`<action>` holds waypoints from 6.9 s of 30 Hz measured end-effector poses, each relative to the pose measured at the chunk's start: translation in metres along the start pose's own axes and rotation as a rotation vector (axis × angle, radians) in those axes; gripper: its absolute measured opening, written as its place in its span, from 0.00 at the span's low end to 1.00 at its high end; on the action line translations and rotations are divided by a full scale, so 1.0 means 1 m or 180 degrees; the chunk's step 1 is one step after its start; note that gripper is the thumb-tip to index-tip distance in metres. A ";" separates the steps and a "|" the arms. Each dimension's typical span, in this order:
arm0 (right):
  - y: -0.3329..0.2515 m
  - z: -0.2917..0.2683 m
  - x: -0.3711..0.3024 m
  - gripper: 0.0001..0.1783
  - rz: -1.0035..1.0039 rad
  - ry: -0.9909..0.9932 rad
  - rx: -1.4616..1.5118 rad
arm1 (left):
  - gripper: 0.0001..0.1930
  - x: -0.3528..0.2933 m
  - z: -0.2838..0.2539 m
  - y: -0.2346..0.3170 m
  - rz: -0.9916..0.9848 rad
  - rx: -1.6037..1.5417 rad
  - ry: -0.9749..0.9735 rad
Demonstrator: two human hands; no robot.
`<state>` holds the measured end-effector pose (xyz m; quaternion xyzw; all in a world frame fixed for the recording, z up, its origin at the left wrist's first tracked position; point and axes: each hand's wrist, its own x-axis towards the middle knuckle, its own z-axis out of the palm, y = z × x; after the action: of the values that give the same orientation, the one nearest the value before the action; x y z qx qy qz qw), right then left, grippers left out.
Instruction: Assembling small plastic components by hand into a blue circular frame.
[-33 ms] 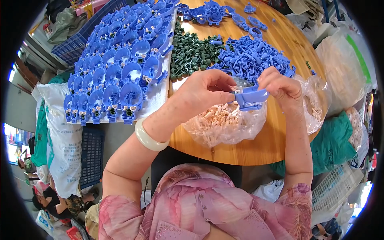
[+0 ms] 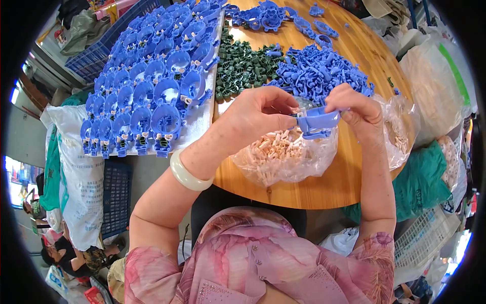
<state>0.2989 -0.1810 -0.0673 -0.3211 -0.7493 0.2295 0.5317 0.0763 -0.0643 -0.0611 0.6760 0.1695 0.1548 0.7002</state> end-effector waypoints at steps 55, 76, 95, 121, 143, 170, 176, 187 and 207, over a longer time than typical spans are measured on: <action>0.021 0.012 -0.008 0.13 0.2093 0.0197 -0.0691 | 0.18 -0.090 -0.384 0.018 -0.0791 0.4638 0.3842; 0.039 -0.018 -0.020 0.07 0.1988 0.1654 -0.0835 | 0.11 0.060 -0.141 0.067 0.1553 0.4866 0.0675; 0.030 -0.019 -0.020 0.06 0.1451 0.1030 -0.1677 | 0.55 0.369 -0.183 -0.007 -0.0271 0.3848 0.0964; 0.019 -0.012 -0.015 0.17 0.1848 0.2087 0.0202 | 0.11 0.138 0.026 0.054 0.1447 0.2154 0.0348; 0.015 -0.009 -0.022 0.11 0.1514 0.2060 -0.0479 | 0.13 0.045 0.047 -0.010 0.0134 -0.1355 -0.0230; 0.089 0.051 0.086 0.10 0.1829 -0.0066 -0.1640 | 0.15 0.056 -0.025 0.001 0.1340 -0.2413 0.1110; 0.045 0.024 0.060 0.06 0.1777 0.0198 -0.1661 | 0.13 0.063 -0.019 -0.008 0.1066 -0.2166 0.1391; 0.017 0.020 0.034 0.13 0.0810 0.0920 -0.2092 | 0.09 0.068 0.014 -0.023 0.0733 -0.2251 0.0947; 0.014 0.026 0.028 0.08 0.0023 0.1205 -0.2595 | 0.11 0.069 0.019 -0.029 0.0666 -0.2306 0.0543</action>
<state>0.2710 -0.1511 -0.0670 -0.5433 -0.6669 -0.1454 0.4887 0.1461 -0.0515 -0.0913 0.3831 0.0916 0.3309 0.8575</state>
